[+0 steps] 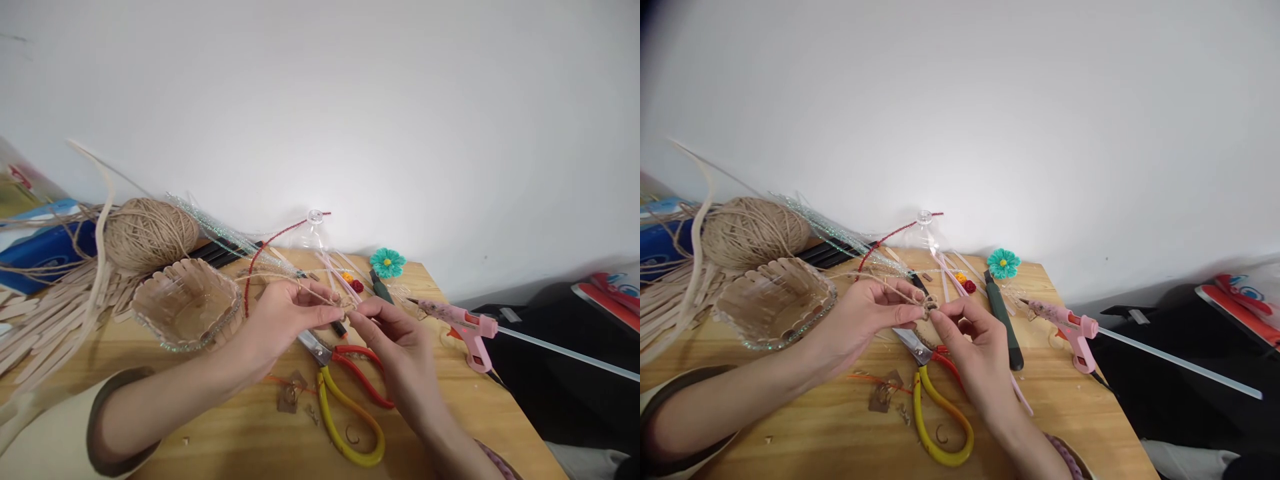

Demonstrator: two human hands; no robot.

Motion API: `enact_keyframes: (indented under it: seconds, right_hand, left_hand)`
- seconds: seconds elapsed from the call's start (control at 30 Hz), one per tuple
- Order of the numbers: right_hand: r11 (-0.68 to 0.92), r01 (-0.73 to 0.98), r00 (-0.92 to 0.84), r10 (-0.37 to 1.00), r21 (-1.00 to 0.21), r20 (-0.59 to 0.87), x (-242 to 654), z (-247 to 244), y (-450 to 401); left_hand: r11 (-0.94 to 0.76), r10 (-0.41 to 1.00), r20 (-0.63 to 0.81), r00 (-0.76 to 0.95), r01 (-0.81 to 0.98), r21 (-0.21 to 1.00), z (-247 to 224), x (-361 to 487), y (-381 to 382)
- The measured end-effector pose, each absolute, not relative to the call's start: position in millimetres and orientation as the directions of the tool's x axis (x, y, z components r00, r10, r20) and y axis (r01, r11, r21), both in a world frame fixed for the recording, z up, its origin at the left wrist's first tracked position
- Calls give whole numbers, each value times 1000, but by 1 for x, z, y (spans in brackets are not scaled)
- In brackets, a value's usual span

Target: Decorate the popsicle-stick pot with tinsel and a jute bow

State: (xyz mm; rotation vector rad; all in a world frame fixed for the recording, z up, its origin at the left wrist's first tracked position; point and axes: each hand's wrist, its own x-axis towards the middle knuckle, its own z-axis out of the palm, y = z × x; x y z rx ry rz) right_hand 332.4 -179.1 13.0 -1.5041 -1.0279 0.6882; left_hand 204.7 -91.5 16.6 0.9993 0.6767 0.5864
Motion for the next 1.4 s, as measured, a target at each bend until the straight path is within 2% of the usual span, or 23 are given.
enact_keyframes:
  seconds: [0.17,0.43,0.7,0.87,1.03,1.23,1.4]
  right_hand:
    - [63,367,410,884,-928,223,338,10,-181]
    - [19,276,399,907,-961,132,338,10,-180]
    - [65,310,373,909,-948,185,338,10,-180]
    - [39,313,317,937,-949,143,338,11,-179]
    - [-19,280,336,938,-960,80,335,13,-179]
    - [-17,174,343,938,-985,45,335,10,-179]
    - [-14,174,356,933,-985,50,336,11,-179]
  left_hand:
    - [383,707,-204,677,-124,915,17,205,-91]
    - [405,693,-190,696,-158,901,18,203,-93]
    - [418,688,-227,689,-120,900,19,203,-92]
    - [401,686,-213,696,-117,909,17,203,-92]
    - [366,686,-189,703,-109,924,17,203,-93]
    - [422,666,-250,702,-79,903,16,203,-93]
    - [445,631,-276,725,-48,894,18,201,-90]
